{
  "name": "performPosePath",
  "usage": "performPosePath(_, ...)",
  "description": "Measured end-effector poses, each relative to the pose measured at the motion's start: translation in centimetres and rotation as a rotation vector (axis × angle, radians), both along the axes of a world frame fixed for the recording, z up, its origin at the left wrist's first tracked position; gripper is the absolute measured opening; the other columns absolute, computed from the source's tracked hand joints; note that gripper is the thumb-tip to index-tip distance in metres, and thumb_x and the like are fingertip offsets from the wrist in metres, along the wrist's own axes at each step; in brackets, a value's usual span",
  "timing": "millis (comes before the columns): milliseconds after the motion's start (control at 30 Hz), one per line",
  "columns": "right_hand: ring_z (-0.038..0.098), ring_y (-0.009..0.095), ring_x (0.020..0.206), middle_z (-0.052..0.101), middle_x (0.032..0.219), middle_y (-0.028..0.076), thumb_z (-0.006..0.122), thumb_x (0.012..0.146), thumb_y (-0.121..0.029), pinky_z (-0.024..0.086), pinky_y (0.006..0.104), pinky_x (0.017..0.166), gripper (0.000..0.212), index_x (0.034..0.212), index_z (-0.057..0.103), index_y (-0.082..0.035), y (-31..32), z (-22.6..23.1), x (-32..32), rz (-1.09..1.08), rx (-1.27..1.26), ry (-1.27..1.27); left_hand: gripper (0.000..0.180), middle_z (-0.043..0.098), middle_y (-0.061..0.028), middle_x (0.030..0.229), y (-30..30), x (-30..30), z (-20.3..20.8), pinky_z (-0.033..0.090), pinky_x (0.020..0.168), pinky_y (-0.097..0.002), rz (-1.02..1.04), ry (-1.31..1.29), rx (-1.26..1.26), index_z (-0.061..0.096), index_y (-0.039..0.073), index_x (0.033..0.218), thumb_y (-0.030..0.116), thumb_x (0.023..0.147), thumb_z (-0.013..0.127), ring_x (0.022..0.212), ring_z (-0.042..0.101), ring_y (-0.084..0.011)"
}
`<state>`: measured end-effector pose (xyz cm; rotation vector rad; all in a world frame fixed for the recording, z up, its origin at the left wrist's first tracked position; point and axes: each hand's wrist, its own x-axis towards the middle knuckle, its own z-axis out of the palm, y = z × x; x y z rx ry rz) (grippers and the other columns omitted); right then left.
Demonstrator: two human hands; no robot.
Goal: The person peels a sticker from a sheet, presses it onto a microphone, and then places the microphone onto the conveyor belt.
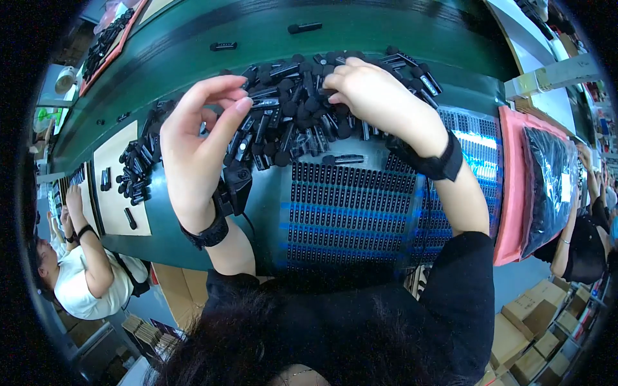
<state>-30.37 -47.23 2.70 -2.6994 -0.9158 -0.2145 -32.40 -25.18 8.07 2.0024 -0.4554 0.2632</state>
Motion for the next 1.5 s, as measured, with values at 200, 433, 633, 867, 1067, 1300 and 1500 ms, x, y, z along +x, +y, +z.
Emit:
performPosePath(200,0.053,0.016,0.071,0.057,0.083,0.006,0.053,0.078,-0.006,0.043,0.0254,0.068,0.014,0.091,0.055,-0.003,2.4,4.8,-3.1,-0.272,0.591,0.436,0.017,0.059,-0.0054,0.077,0.8,-0.8,0.1,0.035,0.052,-0.0177,-0.052,-0.003,-0.234,0.059,0.001,0.085,-0.002,0.069,0.062,0.066,0.053,-0.0080)
performPosePath(433,0.054,0.011,0.057,0.058,0.077,0.003,0.061,0.077,-0.014,0.041,0.0193,0.052,0.017,0.091,0.057,-0.007,3.0,4.4,-3.3,-0.088,0.600,-0.301,0.029,0.055,-0.0088,0.082,0.7,-2.3,1.7,0.042,0.061,-0.0193,-0.138,0.140,-0.515,0.052,-0.006,0.092,-0.013,0.065,0.059,0.074,0.052,-0.0115)
performPosePath(633,0.058,0.010,0.066,0.060,0.082,0.004,0.067,0.070,-0.009,0.044,0.0167,0.055,0.028,0.096,0.058,-0.004,4.9,4.1,-4.9,-0.196,0.955,0.031,0.039,0.048,-0.0091,0.085,0.0,-2.4,1.3,0.042,0.060,-0.0191,-0.253,0.223,-0.852,0.047,-0.004,0.096,-0.019,0.060,0.055,0.065,0.052,-0.0112)
performPosePath(867,0.061,0.019,0.076,0.060,0.089,0.015,0.065,0.060,0.009,0.050,0.0238,0.067,0.034,0.094,0.057,0.009,5.0,5.2,-6.4,-0.166,0.951,0.087,0.043,0.045,-0.0104,0.092,-1.4,-2.5,0.9,0.042,0.060,-0.0191,-0.288,0.279,-0.953,0.045,-0.002,0.097,-0.020,0.059,0.054,0.063,0.052,-0.0109)
performPosePath(1067,0.061,0.018,0.073,0.061,0.084,0.016,0.068,0.058,0.007,0.049,0.0229,0.065,0.033,0.090,0.059,0.008,5.1,5.6,-6.6,-0.103,0.850,-0.066,0.042,0.044,-0.0116,0.095,-1.4,-2.4,0.5,0.042,0.061,-0.0197,-0.309,0.257,-0.931,0.045,-0.001,0.096,-0.021,0.060,0.053,0.062,0.051,-0.0108)
performPosePath(1300,0.061,0.017,0.074,0.062,0.084,0.015,0.070,0.057,0.003,0.048,0.0221,0.065,0.033,0.089,0.059,0.008,5.1,6.0,-7.2,-0.176,0.848,0.004,0.042,0.044,-0.0128,0.095,-1.4,-2.4,0.3,0.043,0.062,-0.0200,-0.343,0.186,-0.885,0.045,-0.001,0.096,-0.021,0.059,0.055,0.064,0.052,-0.0112)
performPosePath(1500,0.061,0.017,0.073,0.062,0.083,0.015,0.070,0.057,0.004,0.047,0.0212,0.063,0.032,0.088,0.060,0.008,4.9,5.8,-6.9,-0.092,0.745,-0.144,0.041,0.044,-0.0139,0.094,-1.6,-2.6,0.0,0.043,0.063,-0.0191,-0.290,0.128,-0.806,0.045,-0.003,0.095,-0.020,0.060,0.056,0.064,0.053,-0.0121)
